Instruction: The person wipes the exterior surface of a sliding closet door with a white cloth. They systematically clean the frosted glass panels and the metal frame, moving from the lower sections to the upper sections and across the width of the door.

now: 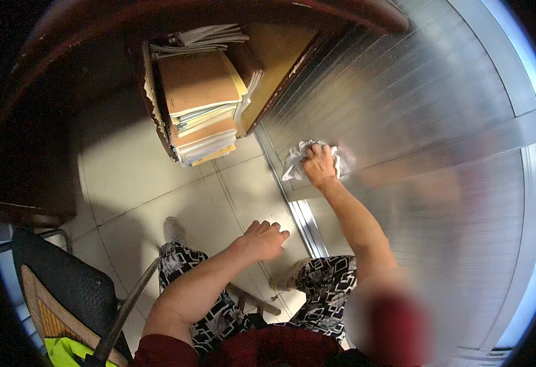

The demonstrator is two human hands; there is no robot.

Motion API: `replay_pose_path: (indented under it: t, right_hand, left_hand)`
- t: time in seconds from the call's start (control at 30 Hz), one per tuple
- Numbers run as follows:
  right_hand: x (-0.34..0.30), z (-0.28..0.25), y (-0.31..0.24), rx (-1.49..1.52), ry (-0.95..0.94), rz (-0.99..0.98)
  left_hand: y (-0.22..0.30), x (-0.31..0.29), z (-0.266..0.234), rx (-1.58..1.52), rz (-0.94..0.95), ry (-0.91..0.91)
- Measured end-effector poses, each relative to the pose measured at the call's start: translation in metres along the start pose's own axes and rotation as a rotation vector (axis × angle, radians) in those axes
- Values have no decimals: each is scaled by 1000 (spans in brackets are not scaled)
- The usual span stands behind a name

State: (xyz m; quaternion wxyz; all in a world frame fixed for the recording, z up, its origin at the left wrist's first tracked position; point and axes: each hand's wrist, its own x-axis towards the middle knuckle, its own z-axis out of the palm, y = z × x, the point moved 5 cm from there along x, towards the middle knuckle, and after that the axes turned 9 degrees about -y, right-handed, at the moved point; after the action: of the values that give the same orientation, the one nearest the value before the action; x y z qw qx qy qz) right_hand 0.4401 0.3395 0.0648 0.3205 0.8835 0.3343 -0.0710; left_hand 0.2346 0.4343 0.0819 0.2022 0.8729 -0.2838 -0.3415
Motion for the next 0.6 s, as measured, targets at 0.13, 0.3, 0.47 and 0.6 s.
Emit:
replay_pose_path:
  t: [0.13, 0.3, 0.47, 0.6]
  right_hand:
    - [-48, -63, 49, -78, 310, 155]
    - [-146, -217, 152, -178, 901, 598]
    - [-135, -130, 108, -210, 634, 535]
    - [-103, -16, 29, -84, 153, 222]
  left_hand:
    - [4, 5, 3, -2, -31, -100]
    - [-14, 14, 17, 8, -90, -136]
    - [-12, 13, 12, 4, -93, -142]
    - [-8, 15, 6, 1, -103, -151]
